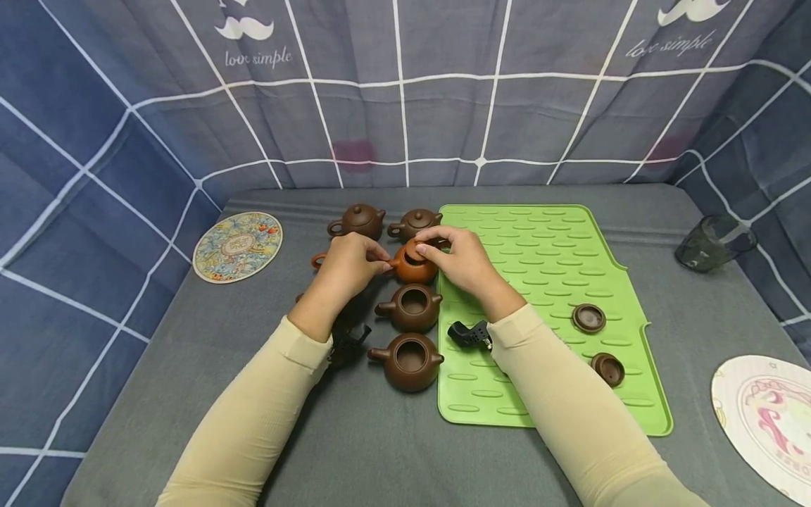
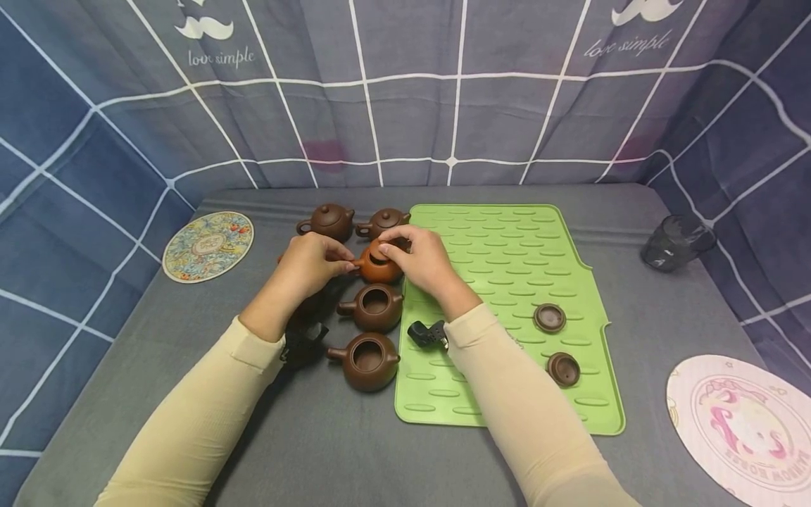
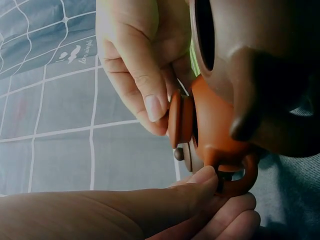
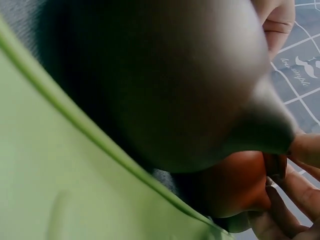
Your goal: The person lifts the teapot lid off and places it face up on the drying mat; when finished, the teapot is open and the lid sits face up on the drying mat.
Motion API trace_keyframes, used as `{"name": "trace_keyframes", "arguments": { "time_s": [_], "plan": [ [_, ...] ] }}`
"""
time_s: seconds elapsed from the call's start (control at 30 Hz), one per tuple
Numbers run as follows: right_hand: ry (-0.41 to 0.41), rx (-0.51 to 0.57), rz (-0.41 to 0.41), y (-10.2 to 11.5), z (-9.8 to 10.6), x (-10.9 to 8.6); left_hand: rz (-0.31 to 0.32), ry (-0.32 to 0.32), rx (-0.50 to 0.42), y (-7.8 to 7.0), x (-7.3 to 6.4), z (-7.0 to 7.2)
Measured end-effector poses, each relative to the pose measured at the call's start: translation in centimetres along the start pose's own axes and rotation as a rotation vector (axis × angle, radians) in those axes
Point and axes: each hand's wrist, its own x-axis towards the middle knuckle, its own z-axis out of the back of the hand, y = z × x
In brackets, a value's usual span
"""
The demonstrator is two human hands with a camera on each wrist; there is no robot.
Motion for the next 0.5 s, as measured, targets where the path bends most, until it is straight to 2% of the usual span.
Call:
{"name": "trace_keyframes", "arguments": {
  "time_s": [0.3,0.5],
  "plan": [
    [-0.046,0.014,-0.04,0.21,0.53,-0.08,-0.001,0.001,-0.004,0.06,-0.11,0.01],
    [-0.04,-0.044,0.013,0.74,0.9,-0.16,-0.01,-0.001,-0.007,0.13,-0.12,-0.02]
  ]
}}
